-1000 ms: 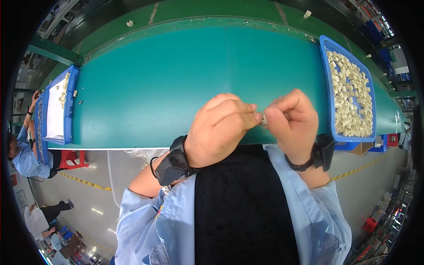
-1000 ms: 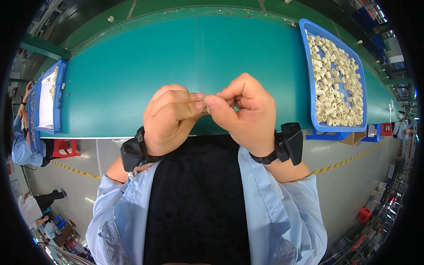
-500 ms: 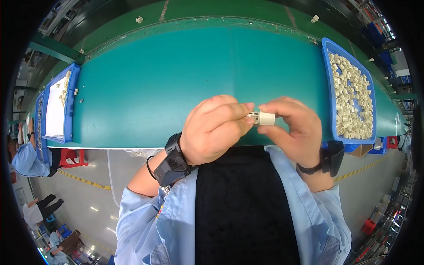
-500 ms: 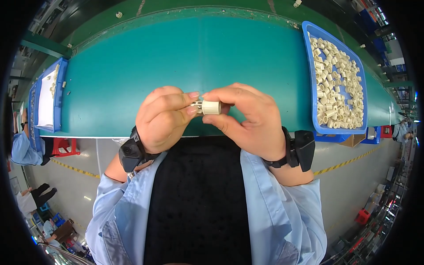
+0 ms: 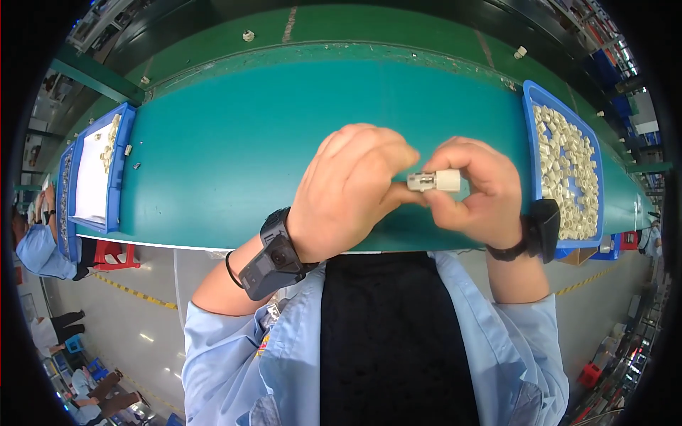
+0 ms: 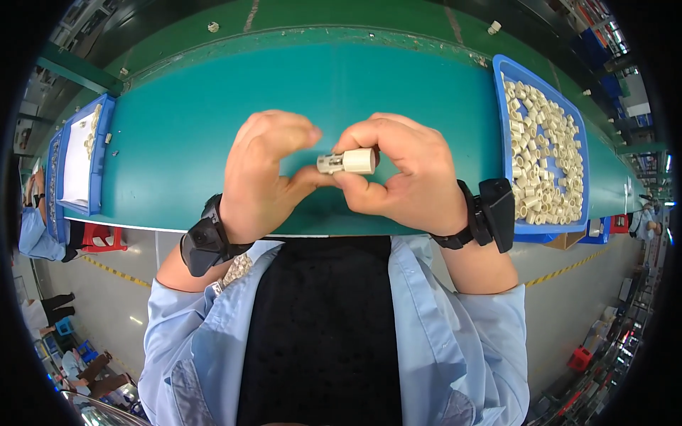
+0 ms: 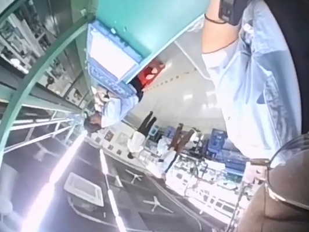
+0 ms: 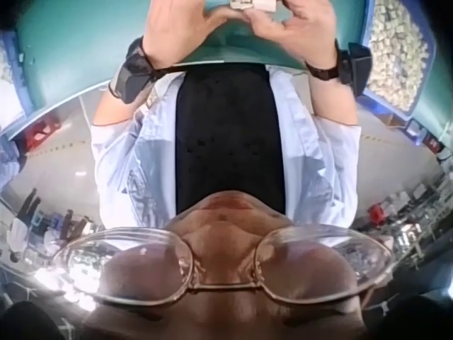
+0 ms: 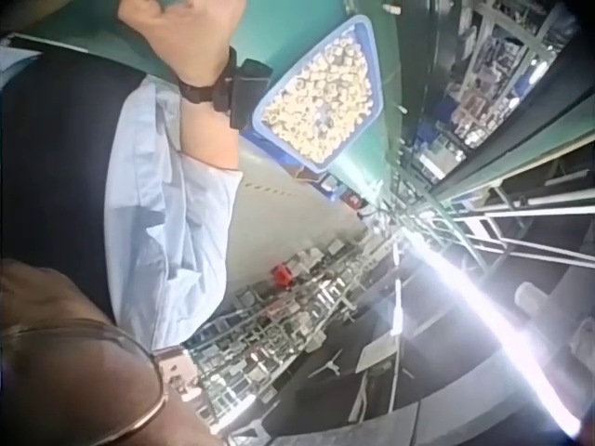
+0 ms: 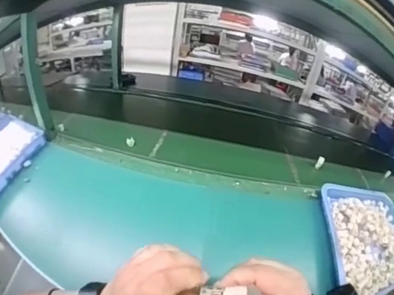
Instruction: Manually assemble small white plastic electronic components on a factory production line.
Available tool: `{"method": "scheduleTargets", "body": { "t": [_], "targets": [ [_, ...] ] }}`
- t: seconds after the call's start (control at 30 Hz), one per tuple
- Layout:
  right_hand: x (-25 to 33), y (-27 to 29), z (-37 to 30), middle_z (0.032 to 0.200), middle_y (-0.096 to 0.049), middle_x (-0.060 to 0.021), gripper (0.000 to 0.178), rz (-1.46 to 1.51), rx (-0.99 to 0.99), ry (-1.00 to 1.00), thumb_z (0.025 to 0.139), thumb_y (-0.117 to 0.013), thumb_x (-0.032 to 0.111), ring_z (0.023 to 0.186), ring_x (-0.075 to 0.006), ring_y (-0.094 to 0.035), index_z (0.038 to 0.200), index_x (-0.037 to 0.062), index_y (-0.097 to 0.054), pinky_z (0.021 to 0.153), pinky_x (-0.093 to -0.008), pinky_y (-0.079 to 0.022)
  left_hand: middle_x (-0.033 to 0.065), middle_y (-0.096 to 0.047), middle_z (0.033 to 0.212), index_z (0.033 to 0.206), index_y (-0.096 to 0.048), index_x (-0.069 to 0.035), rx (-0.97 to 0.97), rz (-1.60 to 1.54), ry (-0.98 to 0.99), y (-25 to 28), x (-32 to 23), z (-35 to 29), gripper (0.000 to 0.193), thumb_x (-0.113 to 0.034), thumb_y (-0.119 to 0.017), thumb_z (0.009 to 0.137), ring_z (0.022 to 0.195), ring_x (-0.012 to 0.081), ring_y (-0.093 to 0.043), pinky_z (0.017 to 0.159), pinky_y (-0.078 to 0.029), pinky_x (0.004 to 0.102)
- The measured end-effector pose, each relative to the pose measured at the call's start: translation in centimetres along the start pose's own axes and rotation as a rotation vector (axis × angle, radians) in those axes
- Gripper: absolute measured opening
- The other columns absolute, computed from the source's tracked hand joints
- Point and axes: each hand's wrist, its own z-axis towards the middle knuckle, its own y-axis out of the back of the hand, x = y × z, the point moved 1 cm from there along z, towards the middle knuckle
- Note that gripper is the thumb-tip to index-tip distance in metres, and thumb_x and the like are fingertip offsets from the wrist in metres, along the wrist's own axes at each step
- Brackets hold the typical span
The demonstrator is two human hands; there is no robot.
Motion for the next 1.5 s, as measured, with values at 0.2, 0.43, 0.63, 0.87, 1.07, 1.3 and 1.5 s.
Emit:
{"method": "scheduleTargets", "body": {
  "t": [0.2,0.43,0.63,0.87,1.07,1.3,1.5],
  "targets": [
    [-3.8,3.4,8.4,0.072,-0.057,-0.0026,0.015,-0.219,-0.056,-0.123,0.073,-0.062,0.009,0.066,-0.0072,-0.051,0.085,0.001,-0.058,0.057,-0.0222,-0.042,0.0145,-0.054,0.102,0.101,-0.053,-0.002,0.088,0.135,0.176,1.6,5.2,2.6,0.042,-0.015,-0.073,0.066,0.096,0.0324,-0.051,0.083,-0.042,0.0385],
    [-19.8,9.1,18.8,0.066,-0.06,-0.0142,0.025,-0.842,0.123,-0.336,0.07,-0.063,0.021,0.061,-0.0209,-0.059,0.082,-0.0003,-0.061,0.059,-0.0312,-0.046,0.0169,-0.053,0.112,0.108,-0.055,-0.003,-0.141,0.42,0.585,3.9,22.0,5.1,0.045,-0.026,-0.07,0.073,0.104,0.0338,-0.05,0.089,-0.041,0.0396],
    [-27.2,10.6,18.8,0.07,-0.062,-0.0183,0.025,-1.134,0.231,-0.542,0.066,-0.06,0.024,0.067,-0.031,-0.063,0.076,0.0028,-0.066,0.067,-0.0369,-0.05,0.0162,-0.056,0.107,0.108,-0.057,-0.005,-0.098,0.669,0.706,4.7,30.0,4.2,0.043,-0.028,-0.069,0.073,0.099,0.0315,-0.054,0.086,-0.044,0.0382],
    [-24.9,11.8,17.7,0.09,-0.064,-0.0193,0.044,-1.034,0.32,-0.743,0.071,-0.064,0.039,0.083,-0.0304,-0.062,0.093,0.0013,-0.065,0.08,-0.038,-0.047,0.0131,-0.062,0.088,0.098,-0.061,-0.003,0.035,0.576,0.654,4.7,30.0,3.7,0.029,-0.021,-0.067,0.077,0.084,0.0246,-0.059,0.076,-0.047,0.0344],
    [-22.4,17.2,15.7,0.095,-0.063,-0.0149,0.054,-0.958,-0.06,-0.37,0.076,-0.064,0.044,0.086,-0.0231,-0.061,0.103,-0.0028,-0.059,0.074,-0.0333,-0.047,0.0079,-0.063,0.083,0.096,-0.063,-0.002,-0.087,0.189,0.74,2.5,23.7,4.9,0.021,-0.015,-0.064,0.079,0.074,0.0161,-0.06,0.068,-0.047,0.0269],
    [-10.8,21.8,2.5,0.083,-0.062,-0.0063,0.037,-0.517,0.063,-0.578,0.083,-0.061,0.029,0.074,-0.0134,-0.057,0.104,-0.0018,-0.059,0.067,-0.0277,-0.046,-0.0004,-0.061,0.078,0.101,-0.063,-0.002,0.095,-0.249,0.631,0.6,13.0,3.2,0.023,-0.012,-0.065,0.08,0.068,0.0057,-0.053,0.062,-0.044,0.0202],
    [-11.1,19.8,-10.0,0.093,-0.06,-0.0179,0.026,-0.915,0.065,-0.815,0.081,-0.058,0.012,0.084,-0.0283,-0.059,0.104,-0.0001,-0.058,0.074,-0.0357,-0.046,0.003,-0.061,0.082,0.1,-0.064,-0.003,0.304,-0.335,0.524,-1.1,5.9,1.9,0.024,-0.011,-0.067,0.078,0.07,0.0094,-0.054,0.066,-0.045,0.0226]
  ]
}}
